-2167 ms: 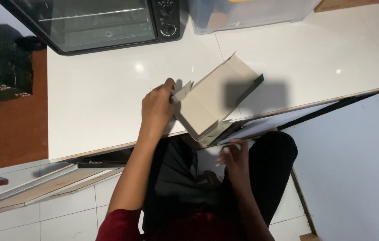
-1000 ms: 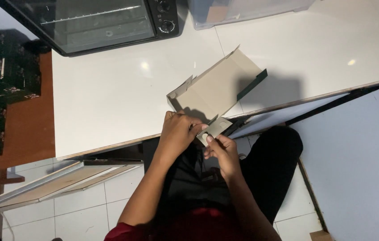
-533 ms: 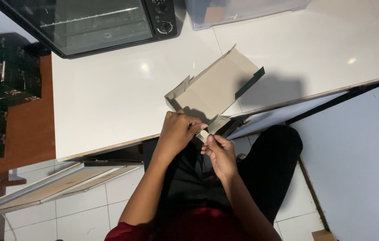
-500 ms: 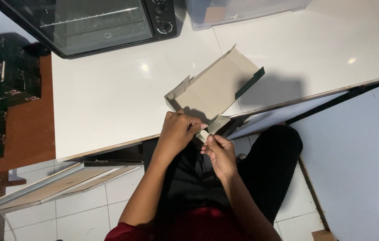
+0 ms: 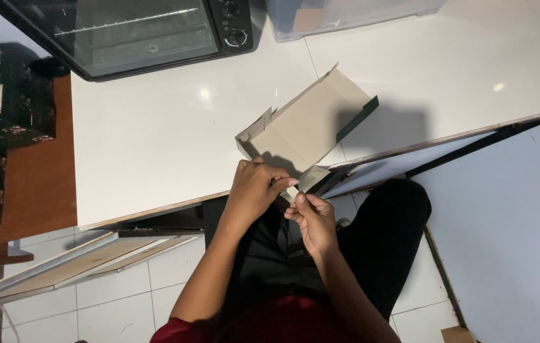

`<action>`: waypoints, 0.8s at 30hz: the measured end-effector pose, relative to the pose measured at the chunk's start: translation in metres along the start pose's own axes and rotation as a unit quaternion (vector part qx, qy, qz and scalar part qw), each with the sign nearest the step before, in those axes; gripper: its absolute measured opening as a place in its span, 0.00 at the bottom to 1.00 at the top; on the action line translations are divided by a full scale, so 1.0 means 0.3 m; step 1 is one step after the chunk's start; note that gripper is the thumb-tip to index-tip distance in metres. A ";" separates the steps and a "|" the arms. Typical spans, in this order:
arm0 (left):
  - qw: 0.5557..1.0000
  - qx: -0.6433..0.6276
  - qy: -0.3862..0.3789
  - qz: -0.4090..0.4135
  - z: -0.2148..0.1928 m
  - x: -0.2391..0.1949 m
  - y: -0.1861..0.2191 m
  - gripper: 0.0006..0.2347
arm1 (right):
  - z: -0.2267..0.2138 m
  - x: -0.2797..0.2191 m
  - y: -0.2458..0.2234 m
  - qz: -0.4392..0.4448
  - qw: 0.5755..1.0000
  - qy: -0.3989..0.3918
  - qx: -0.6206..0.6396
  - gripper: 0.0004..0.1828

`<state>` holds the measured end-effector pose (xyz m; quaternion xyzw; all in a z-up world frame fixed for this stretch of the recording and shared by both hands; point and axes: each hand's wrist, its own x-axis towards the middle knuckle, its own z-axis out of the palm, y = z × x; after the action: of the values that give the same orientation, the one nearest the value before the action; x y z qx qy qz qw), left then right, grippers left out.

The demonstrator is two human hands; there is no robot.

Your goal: Assembling a small cardboard box from a flat template by folding and tucking flaps.

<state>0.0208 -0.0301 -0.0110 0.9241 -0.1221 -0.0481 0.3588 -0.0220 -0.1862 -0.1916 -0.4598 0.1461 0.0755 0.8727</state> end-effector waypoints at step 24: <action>0.999 -0.030 0.025 0.011 0.030 -0.016 -0.016 0.05 | 0.105 0.034 -0.083 -0.116 0.989 0.012 -0.091 0.13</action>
<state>0.0154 -0.0314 -0.0209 0.9126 -0.1219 -0.0244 0.3894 0.0003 -0.1745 -0.1586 -0.5522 0.0951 -0.0191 0.8281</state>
